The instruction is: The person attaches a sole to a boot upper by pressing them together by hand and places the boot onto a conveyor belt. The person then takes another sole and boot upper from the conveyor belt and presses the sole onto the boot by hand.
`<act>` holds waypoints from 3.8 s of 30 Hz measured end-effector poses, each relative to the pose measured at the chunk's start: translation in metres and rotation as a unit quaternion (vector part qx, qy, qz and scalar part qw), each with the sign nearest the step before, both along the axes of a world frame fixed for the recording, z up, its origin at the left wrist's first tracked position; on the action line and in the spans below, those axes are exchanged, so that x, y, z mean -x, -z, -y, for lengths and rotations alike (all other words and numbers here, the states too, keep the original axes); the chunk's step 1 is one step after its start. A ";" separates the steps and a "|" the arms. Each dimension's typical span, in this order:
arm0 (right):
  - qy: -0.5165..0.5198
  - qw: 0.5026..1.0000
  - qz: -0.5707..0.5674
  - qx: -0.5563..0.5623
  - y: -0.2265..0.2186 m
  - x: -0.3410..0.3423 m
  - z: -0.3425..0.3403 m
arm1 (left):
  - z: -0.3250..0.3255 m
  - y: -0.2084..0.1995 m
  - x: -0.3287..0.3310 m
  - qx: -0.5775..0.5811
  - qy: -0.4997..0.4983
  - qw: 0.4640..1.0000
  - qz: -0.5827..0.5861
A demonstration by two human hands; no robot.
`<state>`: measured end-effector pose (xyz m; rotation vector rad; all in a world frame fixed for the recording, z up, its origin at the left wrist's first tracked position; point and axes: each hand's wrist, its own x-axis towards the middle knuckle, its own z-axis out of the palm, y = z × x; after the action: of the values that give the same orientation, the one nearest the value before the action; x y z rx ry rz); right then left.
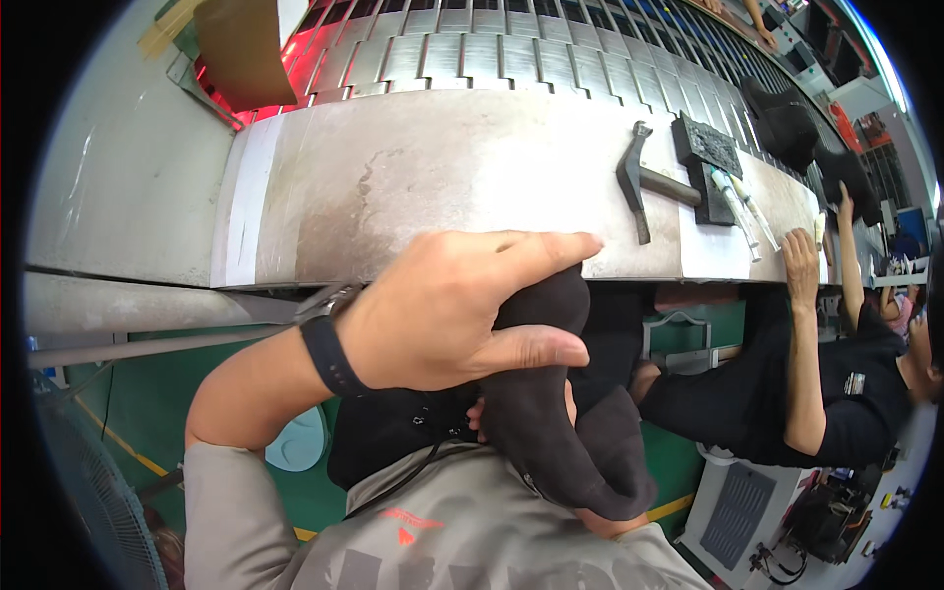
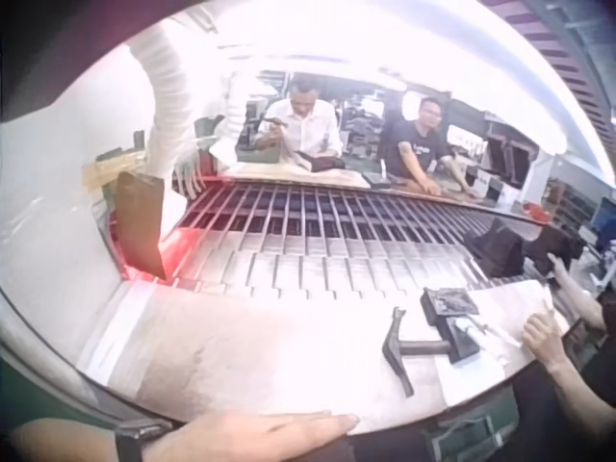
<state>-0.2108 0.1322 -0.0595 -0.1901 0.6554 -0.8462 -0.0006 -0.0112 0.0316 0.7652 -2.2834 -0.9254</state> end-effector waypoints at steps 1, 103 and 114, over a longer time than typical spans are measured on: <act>0.002 0.998 0.005 -0.059 -0.002 -0.002 -0.001 | 0.000 -0.008 -0.002 0.036 -0.005 0.997 0.063; 0.029 0.657 -0.513 0.552 -0.205 0.004 0.260 | 0.092 0.003 0.021 0.094 -0.245 0.965 0.025; 0.080 0.397 -0.698 0.591 -0.198 -0.006 0.255 | 0.101 0.017 0.027 0.111 -0.242 0.963 -0.043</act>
<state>-0.2052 -0.1229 0.1388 -2.4493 1.5051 -1.0728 -0.0278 -0.1123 0.0144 1.0899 -1.9467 -0.4573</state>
